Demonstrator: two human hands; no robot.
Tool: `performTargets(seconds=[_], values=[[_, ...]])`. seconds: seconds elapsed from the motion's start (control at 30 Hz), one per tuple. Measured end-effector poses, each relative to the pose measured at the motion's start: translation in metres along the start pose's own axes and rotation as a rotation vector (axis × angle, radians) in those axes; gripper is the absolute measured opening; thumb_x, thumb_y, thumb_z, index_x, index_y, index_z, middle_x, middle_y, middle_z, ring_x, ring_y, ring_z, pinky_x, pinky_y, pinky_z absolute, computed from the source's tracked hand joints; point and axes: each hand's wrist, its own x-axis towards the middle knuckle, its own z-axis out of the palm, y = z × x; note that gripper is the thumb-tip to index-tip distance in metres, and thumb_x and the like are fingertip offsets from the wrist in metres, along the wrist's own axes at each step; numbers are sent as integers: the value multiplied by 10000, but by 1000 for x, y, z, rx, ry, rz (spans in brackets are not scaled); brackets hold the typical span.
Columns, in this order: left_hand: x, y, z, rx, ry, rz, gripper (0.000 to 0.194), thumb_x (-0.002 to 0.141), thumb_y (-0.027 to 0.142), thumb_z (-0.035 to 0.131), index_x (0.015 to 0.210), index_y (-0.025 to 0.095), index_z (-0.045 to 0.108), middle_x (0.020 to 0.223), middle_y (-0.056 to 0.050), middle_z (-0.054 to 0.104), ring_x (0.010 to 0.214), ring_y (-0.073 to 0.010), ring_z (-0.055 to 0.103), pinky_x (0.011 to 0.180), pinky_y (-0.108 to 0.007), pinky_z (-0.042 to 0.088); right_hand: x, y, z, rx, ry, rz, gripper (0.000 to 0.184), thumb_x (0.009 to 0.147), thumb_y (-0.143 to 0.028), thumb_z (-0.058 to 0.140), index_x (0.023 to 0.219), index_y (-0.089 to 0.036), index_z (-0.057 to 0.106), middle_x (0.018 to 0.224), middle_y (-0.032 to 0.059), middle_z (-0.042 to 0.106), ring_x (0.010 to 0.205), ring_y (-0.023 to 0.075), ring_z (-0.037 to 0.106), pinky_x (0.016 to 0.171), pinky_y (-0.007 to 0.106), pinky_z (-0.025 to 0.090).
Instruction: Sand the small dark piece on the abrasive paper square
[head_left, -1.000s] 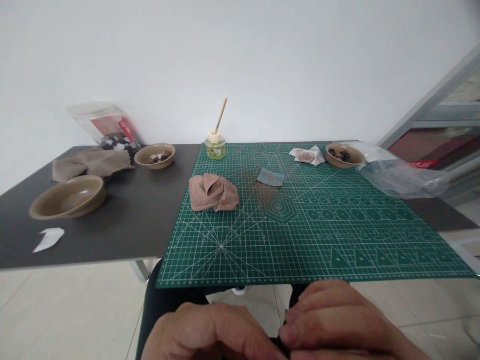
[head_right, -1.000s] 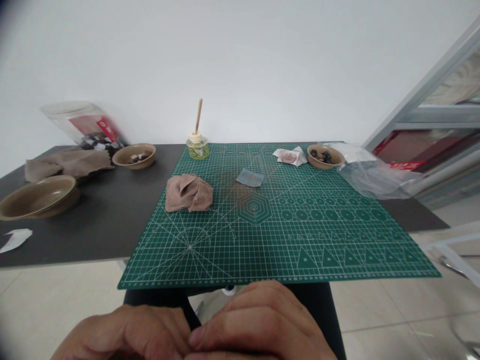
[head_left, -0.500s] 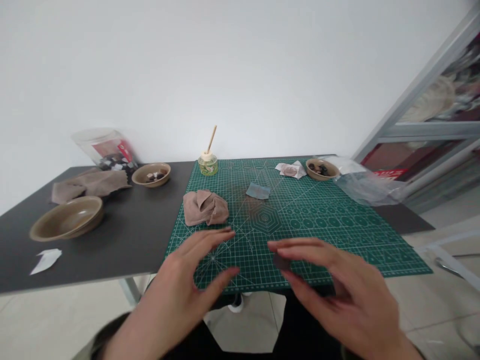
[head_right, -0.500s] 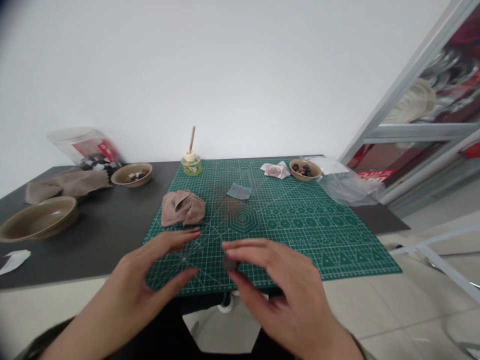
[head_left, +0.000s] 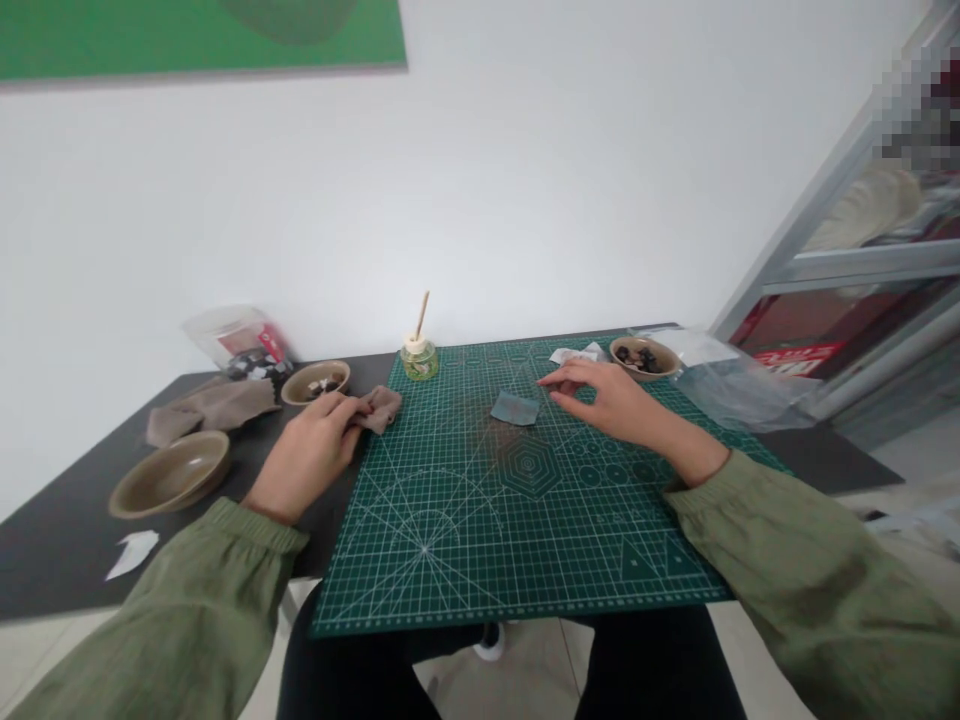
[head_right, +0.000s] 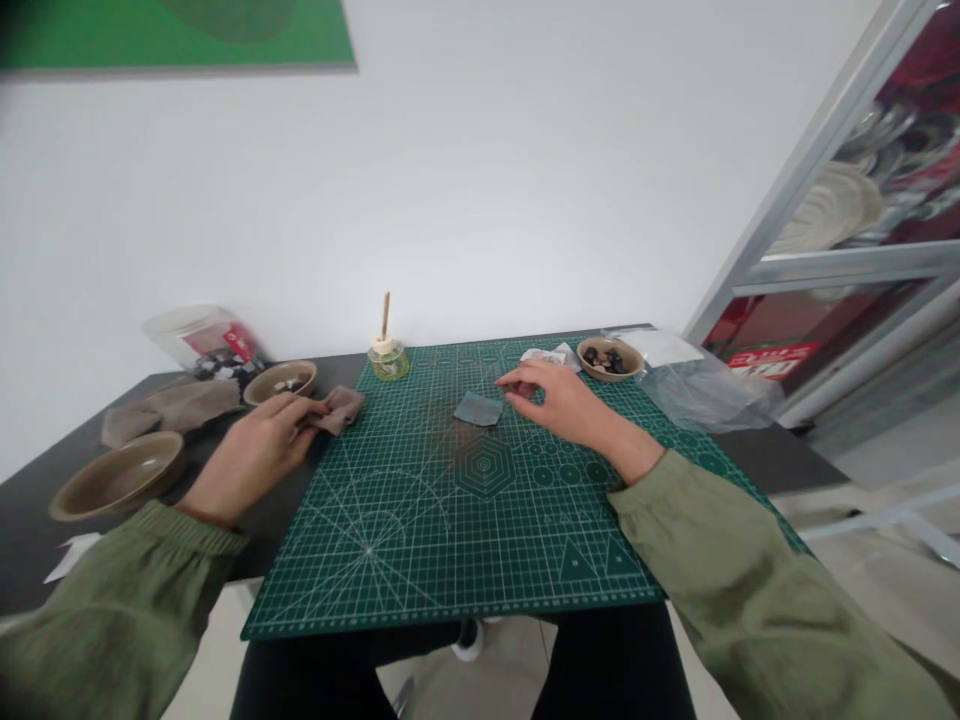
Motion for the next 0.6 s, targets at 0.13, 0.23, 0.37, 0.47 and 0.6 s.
performTargets(seconds=[0.13,0.23,0.37,0.47,0.6], values=[[1,-32,-26,103,-34,-51,417,1119,413,803,1475,208,732,1505,-139,750,1271,-329,780,1059,-554,700,1,18,11,38,27,60,206,1051,-218,735,1217,-219,856,1033,94,883,855,254,815,855,447,680],[0,-24,-38,121,-71,-23,404,1116,420,806,1455,211,742,1489,-135,757,1259,-327,784,1052,-548,703,2,25,18,61,40,101,215,1008,-225,806,1218,-198,846,1012,97,878,856,257,814,858,435,675],[18,41,-29,-26,-62,153,369,1125,391,790,1447,213,752,1506,-139,757,1358,-351,749,1181,-629,633,8,28,25,91,34,112,134,966,-204,855,1099,-202,871,979,83,861,841,238,791,876,427,651],[53,100,1,-204,-108,319,469,1127,388,792,1554,219,696,1592,-154,714,1369,-357,751,1142,-611,664,11,30,32,127,47,112,122,972,-194,834,1077,-196,896,1032,92,854,825,215,771,899,438,643],[103,138,45,-311,-171,416,455,1115,405,809,1511,204,713,1546,-150,729,1307,-343,769,1082,-579,691,10,36,42,199,117,154,195,1032,-270,793,1181,-197,894,1109,98,851,872,209,778,907,426,659]])
